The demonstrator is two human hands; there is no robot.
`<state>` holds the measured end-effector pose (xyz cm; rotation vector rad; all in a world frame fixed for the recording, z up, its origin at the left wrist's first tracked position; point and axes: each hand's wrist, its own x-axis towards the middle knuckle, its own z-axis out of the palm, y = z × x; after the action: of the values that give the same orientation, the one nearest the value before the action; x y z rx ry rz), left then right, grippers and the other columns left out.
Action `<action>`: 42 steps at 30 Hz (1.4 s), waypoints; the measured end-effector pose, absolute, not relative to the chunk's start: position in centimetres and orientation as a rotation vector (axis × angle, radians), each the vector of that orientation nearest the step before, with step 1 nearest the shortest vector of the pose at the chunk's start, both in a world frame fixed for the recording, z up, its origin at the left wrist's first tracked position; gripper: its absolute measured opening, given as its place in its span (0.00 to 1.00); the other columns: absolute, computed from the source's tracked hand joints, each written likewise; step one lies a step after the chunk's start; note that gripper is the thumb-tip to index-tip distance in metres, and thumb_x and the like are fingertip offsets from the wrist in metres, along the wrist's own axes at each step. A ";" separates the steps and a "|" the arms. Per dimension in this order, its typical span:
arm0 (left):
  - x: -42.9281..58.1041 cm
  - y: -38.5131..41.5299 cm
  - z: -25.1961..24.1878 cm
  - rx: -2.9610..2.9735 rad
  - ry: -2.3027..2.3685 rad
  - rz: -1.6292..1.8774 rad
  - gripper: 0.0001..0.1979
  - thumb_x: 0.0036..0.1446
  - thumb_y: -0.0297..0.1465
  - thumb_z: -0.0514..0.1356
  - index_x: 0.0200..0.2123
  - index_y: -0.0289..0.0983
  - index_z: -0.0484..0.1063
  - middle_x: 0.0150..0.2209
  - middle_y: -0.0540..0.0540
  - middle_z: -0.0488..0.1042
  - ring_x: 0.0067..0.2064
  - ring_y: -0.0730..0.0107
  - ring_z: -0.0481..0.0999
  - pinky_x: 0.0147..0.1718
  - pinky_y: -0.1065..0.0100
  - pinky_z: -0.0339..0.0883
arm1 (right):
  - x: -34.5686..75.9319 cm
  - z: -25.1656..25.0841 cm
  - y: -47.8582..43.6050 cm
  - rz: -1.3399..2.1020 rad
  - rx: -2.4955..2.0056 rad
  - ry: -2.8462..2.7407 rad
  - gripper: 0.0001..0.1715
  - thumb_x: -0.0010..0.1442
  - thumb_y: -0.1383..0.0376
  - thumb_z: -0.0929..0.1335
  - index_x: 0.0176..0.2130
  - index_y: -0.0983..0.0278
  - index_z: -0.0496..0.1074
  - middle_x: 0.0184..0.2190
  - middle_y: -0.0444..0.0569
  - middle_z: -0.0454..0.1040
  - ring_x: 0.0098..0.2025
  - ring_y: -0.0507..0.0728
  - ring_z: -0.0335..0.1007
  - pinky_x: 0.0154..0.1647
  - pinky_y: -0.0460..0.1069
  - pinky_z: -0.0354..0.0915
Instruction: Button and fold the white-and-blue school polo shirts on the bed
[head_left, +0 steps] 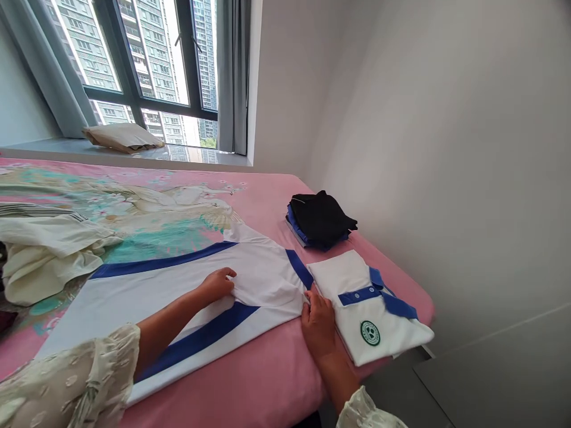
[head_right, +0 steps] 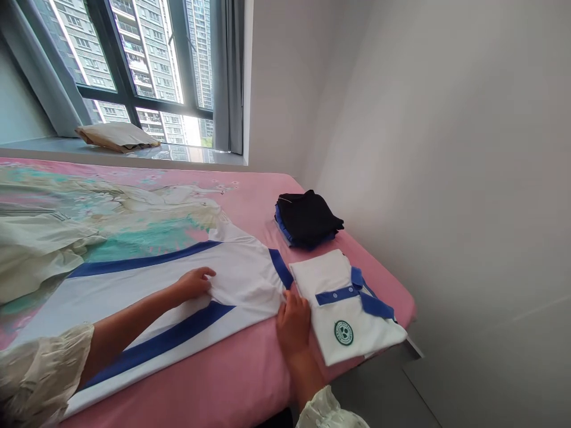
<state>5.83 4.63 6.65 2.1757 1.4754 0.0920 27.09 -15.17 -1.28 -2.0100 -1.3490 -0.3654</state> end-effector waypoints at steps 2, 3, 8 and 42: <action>5.6 5.3 6.7 2.206 1.473 0.082 0.21 0.48 0.31 0.56 0.48 0.40 0.71 0.41 0.45 0.77 0.43 0.62 0.76 0.39 0.68 0.66 | 26.8 -1.4 -15.3 -0.389 -2.000 -1.333 0.16 0.60 0.71 0.58 0.46 0.66 0.67 0.42 0.54 0.73 0.44 0.60 0.65 0.49 0.56 0.58; 5.7 5.6 6.7 2.221 1.469 0.079 0.22 0.48 0.34 0.56 0.49 0.40 0.70 0.43 0.44 0.76 0.45 0.60 0.75 0.41 0.66 0.65 | 26.7 -1.3 -15.4 -0.397 -1.989 -1.326 0.17 0.60 0.71 0.58 0.47 0.66 0.67 0.43 0.55 0.73 0.45 0.60 0.64 0.49 0.56 0.58; 7.5 6.1 6.6 2.253 1.411 0.017 0.20 0.45 0.42 0.59 0.40 0.38 0.73 0.42 0.40 0.77 0.45 0.52 0.74 0.41 0.61 0.65 | 26.4 -0.9 -15.5 -0.374 -1.995 -1.282 0.16 0.62 0.66 0.58 0.47 0.67 0.67 0.44 0.57 0.73 0.43 0.61 0.63 0.47 0.55 0.59; 3.7 3.6 5.5 2.430 1.331 0.188 0.13 0.53 0.39 0.54 0.37 0.41 0.73 0.40 0.43 0.73 0.46 0.56 0.71 0.44 0.60 0.62 | 23.5 4.6 -9.8 -0.281 -1.957 -1.639 0.14 0.65 0.65 0.60 0.42 0.61 0.73 0.40 0.50 0.75 0.48 0.58 0.64 0.49 0.53 0.56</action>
<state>3.65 3.57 5.55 2.4295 1.3311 0.1884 23.51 -9.81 4.57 -1.9573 -1.6388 -0.2810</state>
